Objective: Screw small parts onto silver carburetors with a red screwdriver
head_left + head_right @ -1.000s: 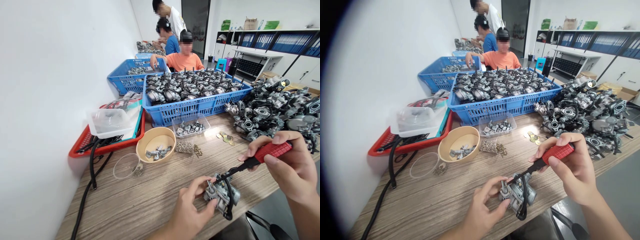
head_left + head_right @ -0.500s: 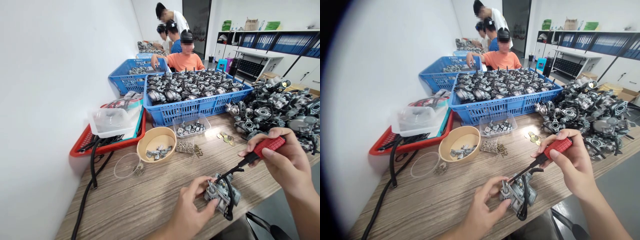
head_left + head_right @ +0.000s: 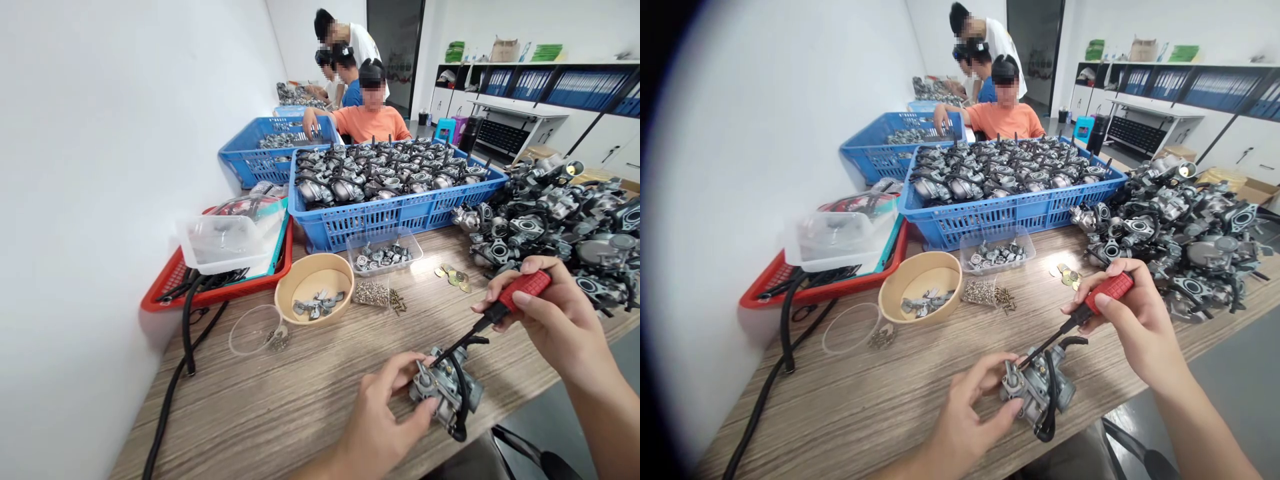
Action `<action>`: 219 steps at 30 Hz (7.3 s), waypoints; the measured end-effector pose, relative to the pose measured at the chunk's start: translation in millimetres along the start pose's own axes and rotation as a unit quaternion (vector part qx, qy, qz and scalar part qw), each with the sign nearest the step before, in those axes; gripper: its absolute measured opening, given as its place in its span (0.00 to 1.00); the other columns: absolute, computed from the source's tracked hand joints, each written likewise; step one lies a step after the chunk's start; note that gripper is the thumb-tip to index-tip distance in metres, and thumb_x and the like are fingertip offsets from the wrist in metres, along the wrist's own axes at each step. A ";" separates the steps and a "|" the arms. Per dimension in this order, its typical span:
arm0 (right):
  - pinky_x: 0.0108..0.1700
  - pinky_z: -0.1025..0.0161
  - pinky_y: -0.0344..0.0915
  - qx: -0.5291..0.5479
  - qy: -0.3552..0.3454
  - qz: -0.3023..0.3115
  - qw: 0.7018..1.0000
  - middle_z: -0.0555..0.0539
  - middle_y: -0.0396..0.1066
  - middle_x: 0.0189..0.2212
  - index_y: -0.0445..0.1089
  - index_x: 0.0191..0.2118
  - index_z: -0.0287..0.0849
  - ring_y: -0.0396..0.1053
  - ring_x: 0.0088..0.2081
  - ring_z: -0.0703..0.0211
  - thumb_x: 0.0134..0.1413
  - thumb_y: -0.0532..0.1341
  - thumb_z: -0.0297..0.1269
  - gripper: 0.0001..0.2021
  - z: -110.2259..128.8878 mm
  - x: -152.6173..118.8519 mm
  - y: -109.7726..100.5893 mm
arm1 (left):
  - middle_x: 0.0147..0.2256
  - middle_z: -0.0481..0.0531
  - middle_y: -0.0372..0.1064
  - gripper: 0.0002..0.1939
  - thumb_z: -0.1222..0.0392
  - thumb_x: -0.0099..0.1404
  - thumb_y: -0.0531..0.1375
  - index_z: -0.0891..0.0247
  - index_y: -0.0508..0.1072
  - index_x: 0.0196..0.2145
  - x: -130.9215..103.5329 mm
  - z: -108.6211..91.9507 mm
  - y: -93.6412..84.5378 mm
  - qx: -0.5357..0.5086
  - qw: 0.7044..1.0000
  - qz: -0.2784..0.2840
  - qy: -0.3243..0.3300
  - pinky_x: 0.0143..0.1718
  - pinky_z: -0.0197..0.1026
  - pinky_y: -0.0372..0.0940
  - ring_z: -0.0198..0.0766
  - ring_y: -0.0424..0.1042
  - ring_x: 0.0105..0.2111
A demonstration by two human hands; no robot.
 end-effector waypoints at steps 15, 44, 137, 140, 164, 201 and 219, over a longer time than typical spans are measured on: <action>0.28 0.72 0.78 0.005 0.007 0.031 0.999 0.51 0.79 0.38 0.63 0.48 0.52 0.83 0.37 0.57 0.65 0.71 0.43 0.16 -11.7 8.4 -4.3 | 0.45 0.48 0.87 0.21 0.68 0.58 0.68 0.59 0.79 0.50 -1.2 2.9 -1.6 0.018 1.000 -0.001 -0.020 0.50 0.28 0.77 0.36 0.87 0.43; 0.26 0.70 0.78 -0.008 -0.006 -0.010 1.000 0.51 0.80 0.34 0.66 0.48 0.51 0.83 0.33 0.56 0.62 0.73 0.45 0.17 -9.2 11.9 5.0 | 0.46 0.50 0.87 0.21 0.68 0.58 0.68 0.59 0.78 0.49 -0.9 4.4 -0.2 0.004 1.000 0.007 -0.030 0.49 0.31 0.78 0.40 0.87 0.43; 0.17 0.72 0.67 0.174 0.001 -0.094 0.980 0.57 0.76 0.29 0.54 0.46 0.50 0.81 0.28 0.56 0.54 0.63 0.36 0.18 -73.1 25.7 -19.0 | 0.47 0.56 0.87 0.18 0.44 0.74 0.66 0.55 0.76 0.54 -38.7 19.4 -13.3 0.105 0.981 -0.157 0.034 0.55 0.36 0.77 0.43 0.86 0.49; 0.16 0.71 0.67 0.176 -0.007 -0.069 0.982 0.57 0.76 0.28 0.55 0.48 0.51 0.81 0.27 0.55 0.57 0.66 0.39 0.19 -67.7 26.3 -13.1 | 0.46 0.56 0.87 0.17 0.44 0.74 0.66 0.55 0.77 0.54 -38.1 18.6 -12.9 0.107 0.982 -0.152 0.036 0.53 0.36 0.78 0.44 0.86 0.48; 0.29 0.62 0.76 0.068 -0.173 0.196 0.963 0.55 0.75 0.36 0.56 0.58 0.56 0.81 0.33 0.58 0.69 0.65 0.31 0.20 20.9 19.0 75.6 | 0.45 0.54 0.87 0.18 0.42 0.77 0.62 0.54 0.75 0.55 -33.8 12.5 -7.1 0.140 0.983 -0.108 0.047 0.46 0.36 0.80 0.43 0.88 0.43; 0.33 0.67 0.75 -0.031 -0.268 0.233 0.934 0.54 0.74 0.35 0.62 0.61 0.48 0.78 0.33 0.63 0.70 0.64 0.30 0.19 39.4 17.3 83.3 | 0.44 0.61 0.87 0.23 0.38 0.77 0.60 0.60 0.75 0.53 -30.1 11.0 -4.8 0.162 0.981 -0.101 0.034 0.47 0.44 0.82 0.50 0.87 0.44; 0.30 0.64 0.59 -0.222 -0.391 0.366 0.815 0.51 0.75 0.41 0.73 0.57 0.42 0.66 0.35 0.63 0.73 0.55 0.28 0.14 85.2 7.2 148.9 | 0.42 0.63 0.85 0.19 0.42 0.69 0.67 0.60 0.84 0.44 -50.8 42.7 -30.6 0.289 0.946 -0.144 0.022 0.55 0.54 0.79 0.57 0.85 0.46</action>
Point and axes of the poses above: each hand's wrist, its own x-axis towards the middle knuckle, its own y-axis out of the palm, z = x × y, the point moved 8 cm from there along x, towards the middle knuckle
